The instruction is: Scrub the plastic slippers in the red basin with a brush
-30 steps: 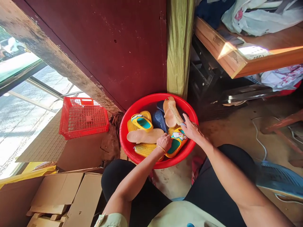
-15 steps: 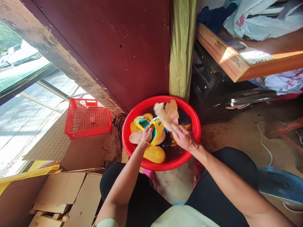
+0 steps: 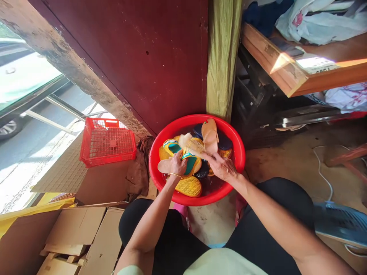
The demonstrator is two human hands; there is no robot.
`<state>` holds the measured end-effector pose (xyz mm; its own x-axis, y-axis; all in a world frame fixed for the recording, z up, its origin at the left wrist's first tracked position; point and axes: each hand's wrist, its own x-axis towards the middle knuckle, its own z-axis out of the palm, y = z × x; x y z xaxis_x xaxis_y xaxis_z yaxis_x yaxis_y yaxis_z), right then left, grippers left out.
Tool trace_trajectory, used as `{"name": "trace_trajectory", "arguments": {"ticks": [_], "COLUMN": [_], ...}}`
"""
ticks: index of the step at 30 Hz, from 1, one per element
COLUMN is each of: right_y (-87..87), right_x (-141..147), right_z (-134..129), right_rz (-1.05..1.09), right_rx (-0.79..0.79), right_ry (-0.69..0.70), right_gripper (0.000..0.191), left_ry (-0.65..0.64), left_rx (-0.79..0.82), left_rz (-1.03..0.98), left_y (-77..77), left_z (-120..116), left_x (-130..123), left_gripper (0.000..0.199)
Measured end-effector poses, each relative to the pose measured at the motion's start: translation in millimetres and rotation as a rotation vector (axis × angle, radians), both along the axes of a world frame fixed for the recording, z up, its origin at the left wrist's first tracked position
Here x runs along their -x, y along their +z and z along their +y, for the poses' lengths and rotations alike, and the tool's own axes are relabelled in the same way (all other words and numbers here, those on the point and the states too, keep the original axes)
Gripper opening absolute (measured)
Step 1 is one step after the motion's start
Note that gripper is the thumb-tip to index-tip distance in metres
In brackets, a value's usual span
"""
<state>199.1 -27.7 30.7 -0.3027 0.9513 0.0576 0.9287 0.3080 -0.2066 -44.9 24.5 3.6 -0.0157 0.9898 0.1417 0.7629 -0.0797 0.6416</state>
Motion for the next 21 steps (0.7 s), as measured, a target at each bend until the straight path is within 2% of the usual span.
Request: {"name": "trace_trajectory", "arguments": {"ticks": [2, 4, 7, 10, 12, 14, 17, 21], "right_y": [-1.1, -0.3, 0.5, -4.5, -10.7, -17.3, -25.1, -32.9], "right_x": [-3.9, -7.3, -0.8, 10.7, 11.3, 4.8, -7.8, -8.9], "right_z": [4.8, 7.2, 2.0, -1.7, 2.7, 10.3, 15.7, 4.5], "right_rz": [-0.019, -0.001, 0.049, 0.019, 0.002, -0.002, -0.021, -0.044], "right_rx": [0.048, 0.039, -0.032, -0.013, 0.040, 0.086, 0.130, 0.160], "right_ry": [-0.102, -0.139, -0.008, 0.085, 0.042, -0.058, -0.168, -0.132], "right_gripper": [0.057, 0.056, 0.056, 0.059, 0.061, 0.062, 0.064, 0.066], "left_ry": [-0.005, 0.005, 0.036, 0.062, 0.054, 0.057, 0.135, 0.138], "left_rx": [-0.036, -0.050, -0.046, -0.029, -0.029, -0.033, -0.021, 0.153], "left_rz": [0.040, 0.082, 0.156, 0.199, 0.194, 0.186, 0.195, 0.159], "left_y": [7.3, 13.7, 19.2, 22.0, 24.5, 27.6, 30.0, 21.7], "left_z": [-1.4, -3.5, -7.3, -9.2, -9.2, -8.6, -5.3, 6.2], "left_x": [1.1, 0.9, -2.9, -6.7, -5.9, -2.0, 7.0, 19.0], "left_gripper": [0.043, 0.048, 0.047, 0.043, 0.047, 0.052, 0.053, 0.048]}}
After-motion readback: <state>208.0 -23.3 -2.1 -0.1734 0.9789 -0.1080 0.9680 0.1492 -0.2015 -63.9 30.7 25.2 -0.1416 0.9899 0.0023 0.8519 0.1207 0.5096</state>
